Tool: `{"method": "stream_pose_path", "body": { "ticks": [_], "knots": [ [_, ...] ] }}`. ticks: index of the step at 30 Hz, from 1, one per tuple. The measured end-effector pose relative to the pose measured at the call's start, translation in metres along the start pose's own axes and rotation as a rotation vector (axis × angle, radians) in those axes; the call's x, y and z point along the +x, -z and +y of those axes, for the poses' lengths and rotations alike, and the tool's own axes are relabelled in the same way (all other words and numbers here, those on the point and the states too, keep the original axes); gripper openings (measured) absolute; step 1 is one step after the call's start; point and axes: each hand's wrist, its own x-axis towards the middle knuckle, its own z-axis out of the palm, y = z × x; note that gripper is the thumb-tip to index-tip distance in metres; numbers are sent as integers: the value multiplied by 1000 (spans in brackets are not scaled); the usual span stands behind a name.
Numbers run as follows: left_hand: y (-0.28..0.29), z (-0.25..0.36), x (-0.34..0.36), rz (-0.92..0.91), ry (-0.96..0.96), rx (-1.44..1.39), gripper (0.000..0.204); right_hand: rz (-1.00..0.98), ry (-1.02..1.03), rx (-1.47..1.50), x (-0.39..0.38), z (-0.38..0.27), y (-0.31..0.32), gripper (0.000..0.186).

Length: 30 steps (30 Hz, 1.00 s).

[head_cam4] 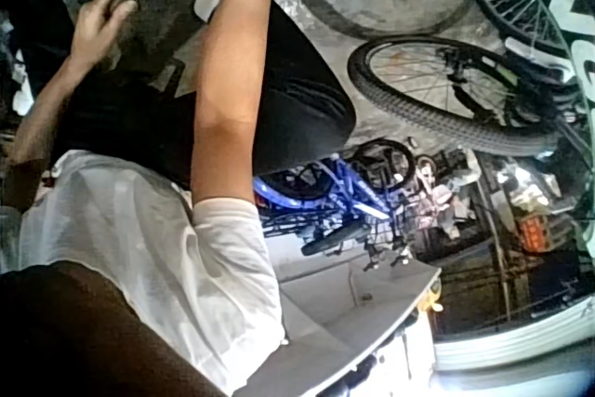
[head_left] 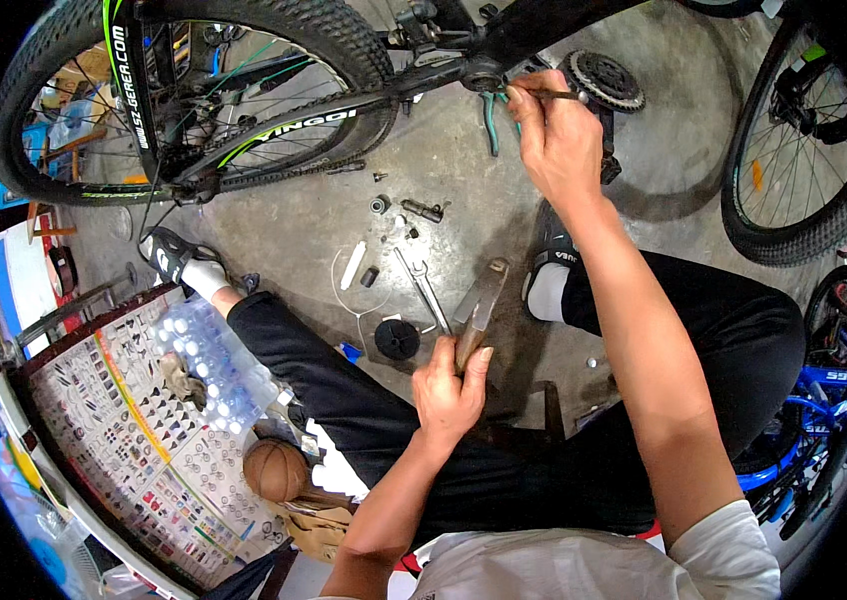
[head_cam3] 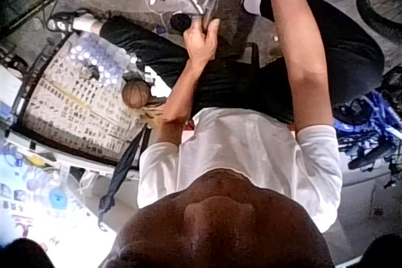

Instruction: The person repairs the bottom bracket of a bicycle by inserting a metal pin and using a hammer to tap it into place.

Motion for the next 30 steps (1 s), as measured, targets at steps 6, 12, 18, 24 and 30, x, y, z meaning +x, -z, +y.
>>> {"method": "stream_pose_path", "body": {
  "ticks": [6, 12, 18, 24, 30],
  "knots": [
    [26, 22, 26, 64, -83, 68, 30, 12, 8, -14, 7, 11, 2, 8],
    [74, 95, 85, 169, -333, 232, 28, 66, 151, 20, 9, 25, -3, 17],
    [100, 168, 122, 57, -815, 109, 34, 21, 40, 34, 9, 20, -3, 17],
    [98, 152, 153, 7, -758, 750, 33, -2, 91, -9, 10, 16, -1, 34],
    [110, 194, 144, 1, -929, 264, 31, 98, 107, -11, 6, 22, -7, 18]
  ]
}}
